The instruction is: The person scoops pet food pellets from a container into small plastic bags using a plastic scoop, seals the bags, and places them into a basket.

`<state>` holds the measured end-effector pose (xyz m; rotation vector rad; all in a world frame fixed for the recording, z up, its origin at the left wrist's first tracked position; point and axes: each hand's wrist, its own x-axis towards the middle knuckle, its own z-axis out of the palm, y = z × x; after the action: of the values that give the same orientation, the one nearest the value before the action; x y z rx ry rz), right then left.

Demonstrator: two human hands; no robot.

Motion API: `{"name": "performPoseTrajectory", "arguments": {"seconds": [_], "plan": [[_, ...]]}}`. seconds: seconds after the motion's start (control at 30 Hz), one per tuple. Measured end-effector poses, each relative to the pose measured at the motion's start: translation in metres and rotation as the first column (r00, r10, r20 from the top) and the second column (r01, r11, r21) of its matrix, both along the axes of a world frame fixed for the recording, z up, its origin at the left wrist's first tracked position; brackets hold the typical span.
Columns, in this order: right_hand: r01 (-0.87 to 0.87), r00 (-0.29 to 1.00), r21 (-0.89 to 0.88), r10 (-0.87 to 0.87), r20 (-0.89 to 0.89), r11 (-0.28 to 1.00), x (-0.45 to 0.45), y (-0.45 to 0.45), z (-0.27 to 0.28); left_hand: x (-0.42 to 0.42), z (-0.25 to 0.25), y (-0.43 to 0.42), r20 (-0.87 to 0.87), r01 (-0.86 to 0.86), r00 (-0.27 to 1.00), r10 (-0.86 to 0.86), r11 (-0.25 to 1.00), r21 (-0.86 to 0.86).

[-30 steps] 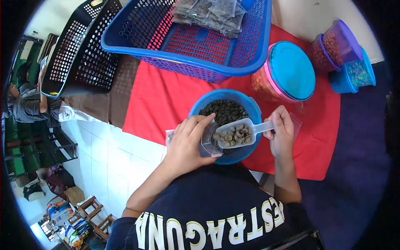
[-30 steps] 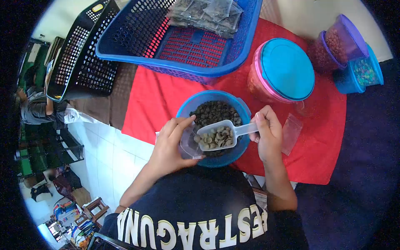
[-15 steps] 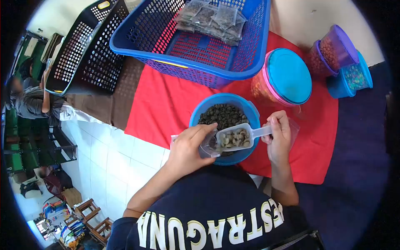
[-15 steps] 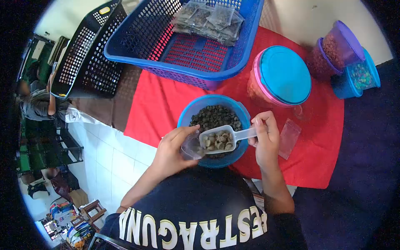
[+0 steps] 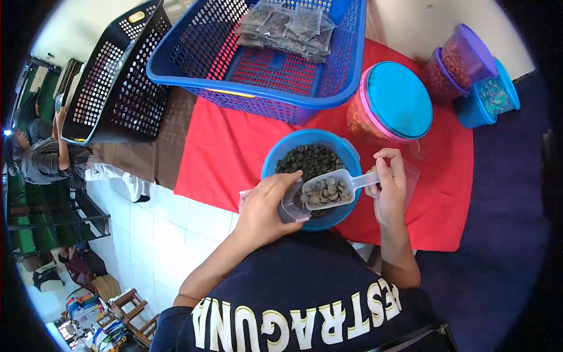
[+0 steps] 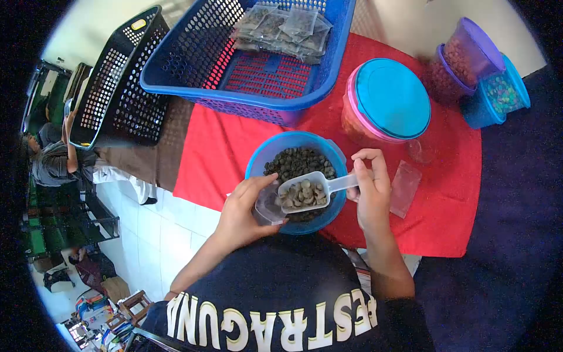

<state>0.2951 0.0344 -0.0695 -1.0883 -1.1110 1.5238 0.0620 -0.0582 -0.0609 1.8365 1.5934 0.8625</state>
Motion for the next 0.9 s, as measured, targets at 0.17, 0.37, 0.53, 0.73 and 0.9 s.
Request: {"name": "performPoseTrajectory", "arguments": {"seconds": [0.17, 0.37, 0.53, 0.73, 0.9], "plan": [[-0.005, 1.000, 0.031, 0.004, 0.005, 1.000, -0.001, -0.005, -0.001, 0.000, -0.003, -0.001, 0.017, 0.001, 1.000, -0.001, 1.000, -0.010], [-0.023, 0.997, 0.063, 0.018, 0.073, 0.998, -0.006, -0.002, 0.004, -0.005, -0.007, -0.003, -0.009, -0.021, 1.000, 0.021, 1.000, 0.002], [-0.019, 0.989, 0.115, 0.001, 0.150, 0.993, -0.010, -0.003, 0.001, -0.006, -0.008, -0.004, -0.039, -0.022, 0.999, 0.024, 0.999, 0.045], [-0.032, 0.996, 0.084, 0.025, 0.080, 0.996, -0.012, -0.001, 0.004, -0.008, -0.008, -0.005, -0.006, -0.038, 0.999, 0.038, 0.998, 0.044], [-0.053, 0.987, 0.098, 0.037, 0.156, 0.994, -0.012, 0.005, 0.010, -0.002, -0.002, 0.001, -0.051, -0.022, 0.998, 0.023, 1.000, 0.012]]}}
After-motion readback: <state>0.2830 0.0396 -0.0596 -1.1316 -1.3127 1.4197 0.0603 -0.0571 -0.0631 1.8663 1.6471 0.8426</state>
